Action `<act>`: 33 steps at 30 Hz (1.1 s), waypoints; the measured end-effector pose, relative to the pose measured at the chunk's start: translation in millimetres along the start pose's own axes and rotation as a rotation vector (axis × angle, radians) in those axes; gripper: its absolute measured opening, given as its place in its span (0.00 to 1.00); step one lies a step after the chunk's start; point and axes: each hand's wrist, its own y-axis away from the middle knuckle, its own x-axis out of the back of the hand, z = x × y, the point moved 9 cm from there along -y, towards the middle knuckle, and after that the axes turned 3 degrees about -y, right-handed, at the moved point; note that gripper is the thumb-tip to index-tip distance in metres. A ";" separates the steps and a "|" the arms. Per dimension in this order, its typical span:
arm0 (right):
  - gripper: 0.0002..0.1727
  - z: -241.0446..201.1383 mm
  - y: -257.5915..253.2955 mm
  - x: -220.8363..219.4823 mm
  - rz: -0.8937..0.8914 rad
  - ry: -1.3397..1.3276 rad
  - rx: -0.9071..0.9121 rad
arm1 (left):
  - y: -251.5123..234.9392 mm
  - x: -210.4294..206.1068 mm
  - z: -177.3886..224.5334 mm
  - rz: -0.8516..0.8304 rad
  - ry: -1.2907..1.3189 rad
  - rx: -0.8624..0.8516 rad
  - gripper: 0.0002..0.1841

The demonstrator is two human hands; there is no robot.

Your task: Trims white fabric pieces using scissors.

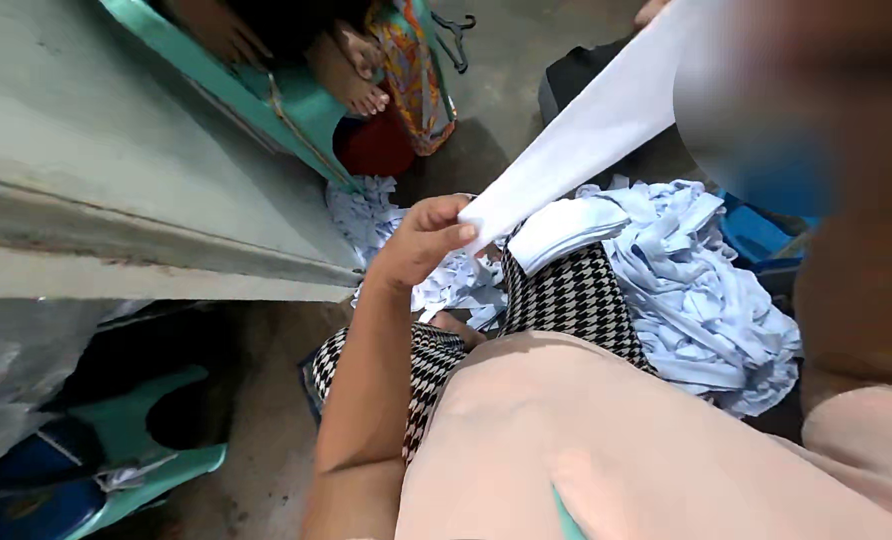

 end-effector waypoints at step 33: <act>0.23 214.1 163.3 -9.5 0.065 0.148 -1.025 | 16.9 -5.8 -92.3 0.232 -0.334 0.736 0.06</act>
